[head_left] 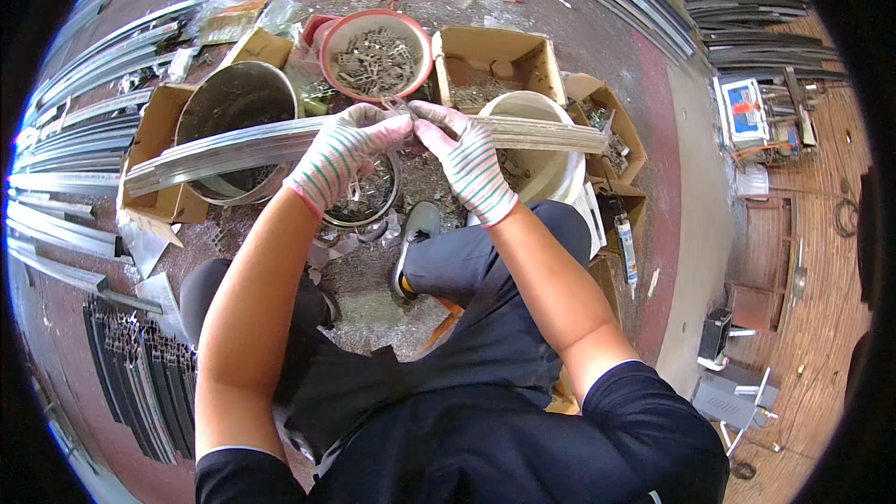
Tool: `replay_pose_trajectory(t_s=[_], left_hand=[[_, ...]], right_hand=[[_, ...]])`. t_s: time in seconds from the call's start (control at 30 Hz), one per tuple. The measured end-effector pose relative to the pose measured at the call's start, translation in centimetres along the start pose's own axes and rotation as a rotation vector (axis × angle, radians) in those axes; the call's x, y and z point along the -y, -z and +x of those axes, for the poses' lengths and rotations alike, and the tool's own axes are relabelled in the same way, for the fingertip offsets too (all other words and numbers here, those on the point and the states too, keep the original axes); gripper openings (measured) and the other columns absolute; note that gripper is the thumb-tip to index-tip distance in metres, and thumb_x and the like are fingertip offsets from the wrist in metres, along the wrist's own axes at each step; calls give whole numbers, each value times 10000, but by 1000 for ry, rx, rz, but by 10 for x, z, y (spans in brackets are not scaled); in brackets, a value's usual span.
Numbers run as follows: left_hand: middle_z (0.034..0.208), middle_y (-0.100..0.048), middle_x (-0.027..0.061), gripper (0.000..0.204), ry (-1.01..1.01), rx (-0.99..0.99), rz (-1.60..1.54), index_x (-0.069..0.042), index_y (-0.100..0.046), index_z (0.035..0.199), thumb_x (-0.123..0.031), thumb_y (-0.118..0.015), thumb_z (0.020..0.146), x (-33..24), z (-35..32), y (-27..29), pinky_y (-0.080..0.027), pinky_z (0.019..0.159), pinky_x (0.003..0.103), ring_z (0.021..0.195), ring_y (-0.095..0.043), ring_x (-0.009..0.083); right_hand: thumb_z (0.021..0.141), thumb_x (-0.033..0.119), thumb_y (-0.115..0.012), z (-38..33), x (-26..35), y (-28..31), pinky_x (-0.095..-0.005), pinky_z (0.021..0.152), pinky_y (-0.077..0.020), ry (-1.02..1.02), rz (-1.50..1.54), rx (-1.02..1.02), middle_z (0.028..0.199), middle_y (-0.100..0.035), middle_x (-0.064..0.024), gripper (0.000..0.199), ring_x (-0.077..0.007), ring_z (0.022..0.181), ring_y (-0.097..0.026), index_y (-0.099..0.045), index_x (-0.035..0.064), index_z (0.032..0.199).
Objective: The person sits on the floor and assembles metal profiles by inserting small metal brackets and fasteners into the grooves of the profiles. The person repeatedly picks brackets from a nearby box and secures them onto the metal pieces.
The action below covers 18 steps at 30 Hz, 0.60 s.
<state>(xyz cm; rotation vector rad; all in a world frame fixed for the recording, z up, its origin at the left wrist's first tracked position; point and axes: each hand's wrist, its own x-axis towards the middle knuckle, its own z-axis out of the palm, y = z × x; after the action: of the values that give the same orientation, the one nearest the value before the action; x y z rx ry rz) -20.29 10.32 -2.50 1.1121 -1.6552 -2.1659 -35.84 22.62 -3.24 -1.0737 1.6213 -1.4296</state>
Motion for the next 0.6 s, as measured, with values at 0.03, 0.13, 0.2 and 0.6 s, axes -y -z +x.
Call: replay_pose_trajectory(t_s=[0.03, 0.13, 0.2, 0.6], left_hand=[[932, -643, -62, 448, 1, 10, -14, -146, -661, 1087, -507, -776, 849, -1, 1, -2, -410, 590, 204, 814, -555, 49], [895, -634, -72, 390, 7, -7, -58, -152, -661, 1072, -476, -760, 878, -3, 3, -7, -410, 545, 171, 782, -565, 21], [859, -632, -53, 345, -11, -32, -136, -132, -658, 1072, -421, -751, 908, -6, 4, -8, -423, 488, 148, 707, -570, 3], [980, -699, -9, 431, 14, -98, -172, -109, -660, 1167, -458, -723, 922, -16, 4, -4, -454, 490, 161, 693, -579, 18]], right_hand=[[1000, 143, -606, 0, 1, 7, -266, 853, -543, 9, 28, 16, 1056, -720, -60, 320, -112, 970, -660, -651, -17, 1273], [983, 123, -620, 10, 5, 45, -246, 785, -528, -39, -39, -142, 1023, -729, -45, 271, -91, 882, -647, -686, -11, 1208], [973, 141, -639, 22, 3, 77, -239, 734, -513, -35, -272, -248, 959, -731, -47, 241, -86, 816, -635, -710, 3, 1157], [904, 319, -595, 45, -79, 75, -442, 845, -528, -307, -1076, -137, 996, -721, -186, 299, -389, 924, -673, -750, 119, 1063]])
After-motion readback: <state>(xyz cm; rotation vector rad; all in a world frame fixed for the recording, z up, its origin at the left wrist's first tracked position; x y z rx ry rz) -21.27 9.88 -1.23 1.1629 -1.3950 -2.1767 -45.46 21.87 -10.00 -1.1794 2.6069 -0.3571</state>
